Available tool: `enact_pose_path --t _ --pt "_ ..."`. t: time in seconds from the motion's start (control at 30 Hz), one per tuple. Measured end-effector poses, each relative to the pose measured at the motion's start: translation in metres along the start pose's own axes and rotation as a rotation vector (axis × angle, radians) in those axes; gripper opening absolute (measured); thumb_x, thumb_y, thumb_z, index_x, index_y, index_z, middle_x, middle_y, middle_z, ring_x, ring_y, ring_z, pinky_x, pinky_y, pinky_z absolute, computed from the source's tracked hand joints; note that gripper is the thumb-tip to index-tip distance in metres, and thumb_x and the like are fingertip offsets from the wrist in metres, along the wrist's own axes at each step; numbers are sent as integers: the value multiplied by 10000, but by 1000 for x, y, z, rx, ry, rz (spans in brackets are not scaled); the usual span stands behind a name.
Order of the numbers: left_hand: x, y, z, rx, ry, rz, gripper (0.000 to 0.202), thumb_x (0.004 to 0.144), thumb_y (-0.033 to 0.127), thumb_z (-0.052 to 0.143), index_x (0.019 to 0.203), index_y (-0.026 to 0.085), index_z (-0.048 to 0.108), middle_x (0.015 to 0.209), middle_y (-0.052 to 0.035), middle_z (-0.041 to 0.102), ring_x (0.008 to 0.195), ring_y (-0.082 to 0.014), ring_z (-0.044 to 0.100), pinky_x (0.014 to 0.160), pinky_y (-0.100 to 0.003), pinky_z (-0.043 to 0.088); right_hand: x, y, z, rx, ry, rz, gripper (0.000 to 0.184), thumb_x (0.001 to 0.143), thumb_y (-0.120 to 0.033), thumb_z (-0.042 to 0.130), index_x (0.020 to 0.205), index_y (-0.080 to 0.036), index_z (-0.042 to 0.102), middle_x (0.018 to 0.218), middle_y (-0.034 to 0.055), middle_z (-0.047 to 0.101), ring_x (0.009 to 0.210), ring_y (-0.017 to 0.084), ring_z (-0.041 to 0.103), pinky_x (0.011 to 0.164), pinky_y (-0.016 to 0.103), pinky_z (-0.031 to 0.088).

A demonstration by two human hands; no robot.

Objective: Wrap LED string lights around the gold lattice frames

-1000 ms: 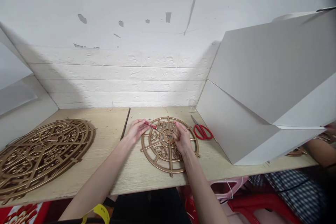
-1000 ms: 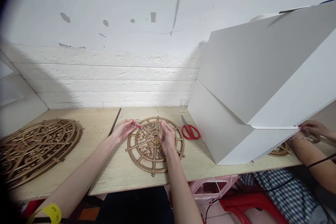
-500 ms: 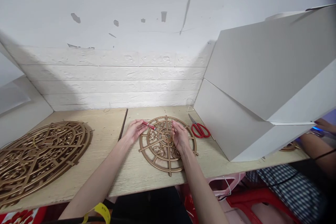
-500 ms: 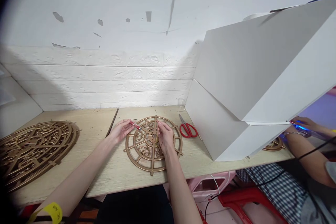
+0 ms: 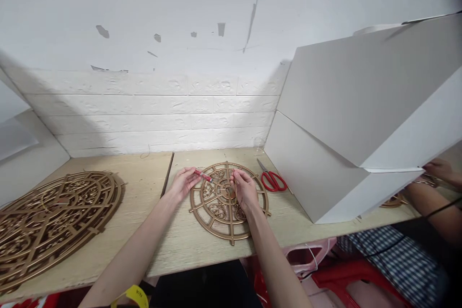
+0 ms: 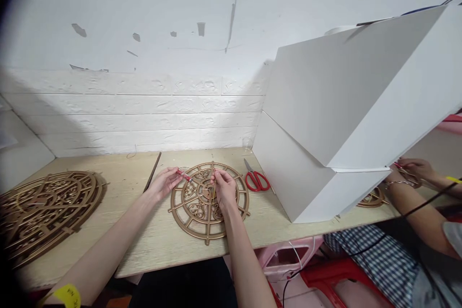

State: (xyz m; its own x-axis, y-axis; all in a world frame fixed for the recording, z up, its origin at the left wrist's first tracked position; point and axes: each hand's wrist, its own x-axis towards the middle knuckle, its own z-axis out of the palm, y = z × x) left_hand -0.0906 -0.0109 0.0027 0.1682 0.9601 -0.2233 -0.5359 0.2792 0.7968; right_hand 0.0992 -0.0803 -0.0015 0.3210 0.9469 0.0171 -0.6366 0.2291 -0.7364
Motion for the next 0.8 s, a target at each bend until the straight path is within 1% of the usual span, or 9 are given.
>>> enact_pose_path --t 0.03,0.1,0.17,0.23,0.3,0.4,0.47,0.67,0.8 --pt "0 0 0 2 0 2 116 763 30 596 715 127 553 708 -66 672 689 -143 673 729 -276 556 0 0 -1 6 -13 37 249 544 -233 824 741 -162 689 709 0 622 613 83 543 487 159 452" --pt "0 0 0 3 -1 6 121 759 38 608 707 130 549 708 -64 672 689 -142 673 732 -279 557 0 -1 -3 18 -59 118 251 534 -195 824 734 -151 677 711 4 616 548 55 502 385 118 361" --pt "1 -1 0 0 4 9 121 758 43 613 705 131 548 709 -61 673 677 -137 670 734 -284 559 0 -2 -5 32 -127 181 245 540 -174 815 732 -142 666 705 -2 600 464 18 409 313 100 238" --pt "2 -2 -1 -5 12 8 115 764 47 609 708 130 552 710 -60 675 663 -132 667 734 -288 561 0 -2 -5 34 -176 211 244 553 -179 810 741 -141 659 702 -11 586 419 -2 322 292 104 167" --pt "2 -3 -1 -16 16 11 111 768 44 604 711 128 558 711 -59 676 662 -130 668 738 -287 563 -2 -1 -4 7 -179 207 251 566 -213 813 750 -142 660 692 -17 578 409 -6 286 299 111 167" --pt "2 -3 0 -43 22 20 109 767 33 597 714 123 564 691 -51 671 664 -130 670 743 -280 563 -4 1 -1 -81 -153 131 276 560 -260 826 752 -138 670 644 -29 563 417 2 279 326 129 201" --pt "2 -2 1 -58 31 22 114 770 24 586 713 120 564 679 -49 669 662 -129 670 744 -273 562 -5 3 1 -154 -161 88 281 566 -283 825 756 -136 679 583 -45 525 423 12 275 346 142 206" --pt "0 -1 2 -49 41 57 145 772 23 577 677 125 540 661 -53 665 646 -131 665 754 -293 562 -9 11 4 -379 -228 51 277 600 -347 801 730 -134 681 474 -67 438 409 29 261 387 181 150" --pt "0 -3 1 -41 18 70 142 776 37 583 673 122 535 676 -58 669 645 -127 662 749 -295 562 -9 15 3 -430 -276 29 266 642 -376 771 716 -142 669 451 -72 400 403 37 245 398 196 130"
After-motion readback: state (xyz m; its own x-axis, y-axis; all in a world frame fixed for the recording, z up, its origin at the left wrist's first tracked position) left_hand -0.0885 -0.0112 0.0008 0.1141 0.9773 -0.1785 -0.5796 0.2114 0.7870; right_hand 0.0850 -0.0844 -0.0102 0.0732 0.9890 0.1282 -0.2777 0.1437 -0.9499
